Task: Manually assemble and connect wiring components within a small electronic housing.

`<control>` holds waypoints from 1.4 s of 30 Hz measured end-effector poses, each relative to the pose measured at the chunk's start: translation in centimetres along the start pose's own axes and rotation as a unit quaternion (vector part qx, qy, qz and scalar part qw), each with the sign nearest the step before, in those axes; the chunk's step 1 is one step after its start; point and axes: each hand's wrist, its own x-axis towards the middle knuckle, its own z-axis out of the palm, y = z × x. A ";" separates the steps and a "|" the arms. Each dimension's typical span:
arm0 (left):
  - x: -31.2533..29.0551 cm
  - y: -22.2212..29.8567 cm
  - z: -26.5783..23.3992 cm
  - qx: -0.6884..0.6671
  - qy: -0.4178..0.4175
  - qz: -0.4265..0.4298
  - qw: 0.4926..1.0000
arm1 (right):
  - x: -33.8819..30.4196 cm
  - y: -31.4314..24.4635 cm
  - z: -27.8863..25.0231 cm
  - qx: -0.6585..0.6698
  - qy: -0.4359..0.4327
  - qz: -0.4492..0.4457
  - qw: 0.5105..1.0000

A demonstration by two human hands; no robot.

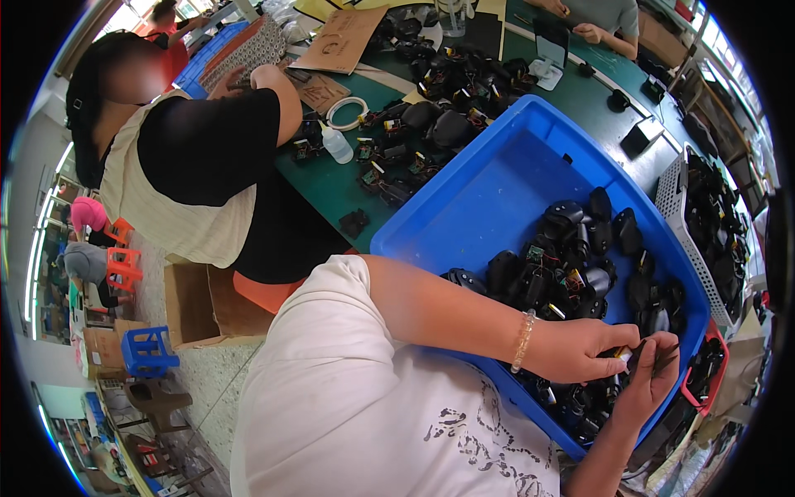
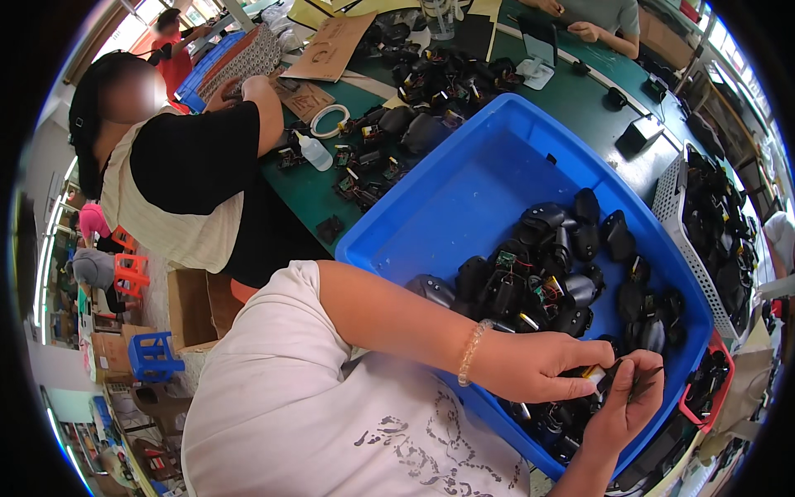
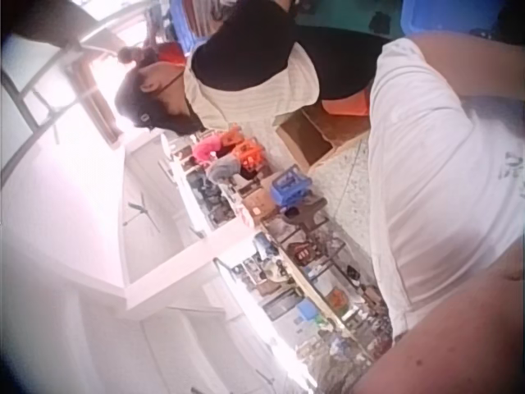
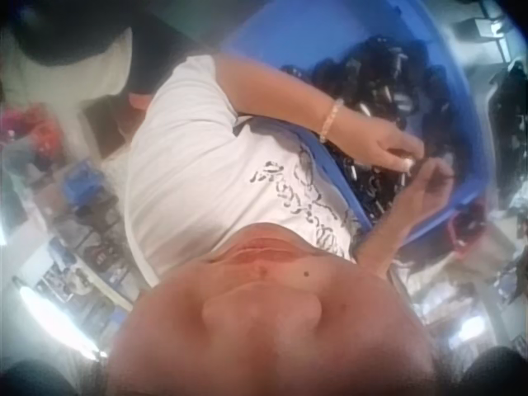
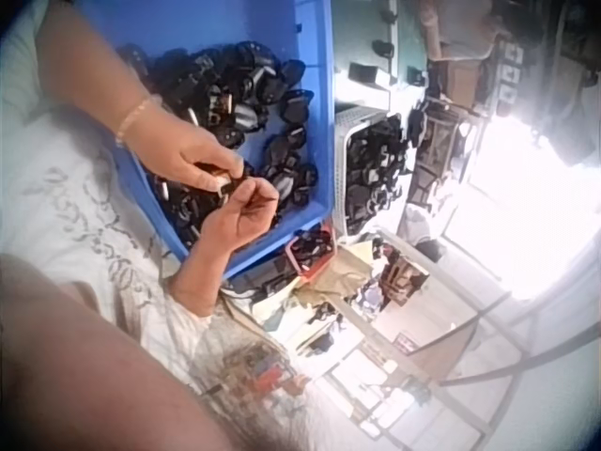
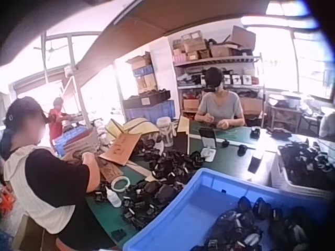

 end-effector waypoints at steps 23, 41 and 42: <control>1.7 -0.4 -1.4 -0.182 0.067 -0.074 0.978 | 3.1 1.3 -3.1 0.281 -0.106 0.161 0.940; 1.7 -0.3 -2.1 -0.112 0.056 -0.041 0.991 | 2.7 -0.3 -5.2 -0.216 -0.226 -0.089 0.946; 1.7 -0.3 -2.1 -0.102 0.048 -0.032 0.993 | 2.7 -0.4 -5.2 -0.213 -0.231 -0.082 0.946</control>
